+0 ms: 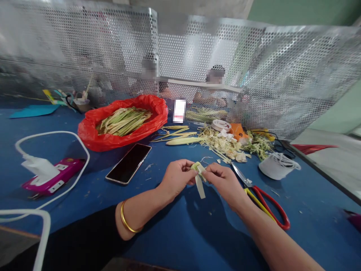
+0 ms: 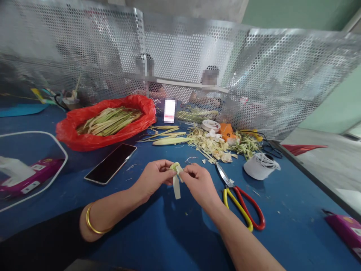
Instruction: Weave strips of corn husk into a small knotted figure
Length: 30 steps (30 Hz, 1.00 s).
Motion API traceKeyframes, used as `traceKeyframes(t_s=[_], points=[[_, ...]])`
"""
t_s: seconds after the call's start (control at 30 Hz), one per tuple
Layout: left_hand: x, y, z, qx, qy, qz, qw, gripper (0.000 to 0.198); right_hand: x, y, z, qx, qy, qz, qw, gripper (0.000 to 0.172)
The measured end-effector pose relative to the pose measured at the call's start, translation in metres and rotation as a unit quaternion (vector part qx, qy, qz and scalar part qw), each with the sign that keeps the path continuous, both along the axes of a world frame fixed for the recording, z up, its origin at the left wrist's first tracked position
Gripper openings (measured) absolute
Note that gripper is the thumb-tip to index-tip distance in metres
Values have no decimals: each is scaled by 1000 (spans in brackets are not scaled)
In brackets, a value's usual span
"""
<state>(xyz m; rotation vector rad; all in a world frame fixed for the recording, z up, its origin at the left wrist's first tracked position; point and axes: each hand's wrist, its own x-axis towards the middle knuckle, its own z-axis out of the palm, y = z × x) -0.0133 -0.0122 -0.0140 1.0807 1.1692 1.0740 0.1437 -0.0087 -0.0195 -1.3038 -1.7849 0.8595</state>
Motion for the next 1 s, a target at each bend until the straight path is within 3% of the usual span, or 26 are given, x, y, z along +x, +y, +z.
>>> traceKeyframes(t_s=[0.3,0.47,0.63,0.83,1.0], points=[[1,-1,-7,53,33,-3,998,12,-2,1,-3,-13,2,-4,1000,30],[0,1,-13,85,61,7,994,15,-5,-4,-3,33,-41,-36,998,28],[0,1,-11,52,25,24,998,15,-8,-10,-4,75,-75,-66,992,11],[2,0,-5,33,14,33,999,12,-7,-11,-4,156,-99,-38,982,20],[2,-1,-3,9,-4,37,999,11,-6,-9,-3,149,-97,0,984,19]])
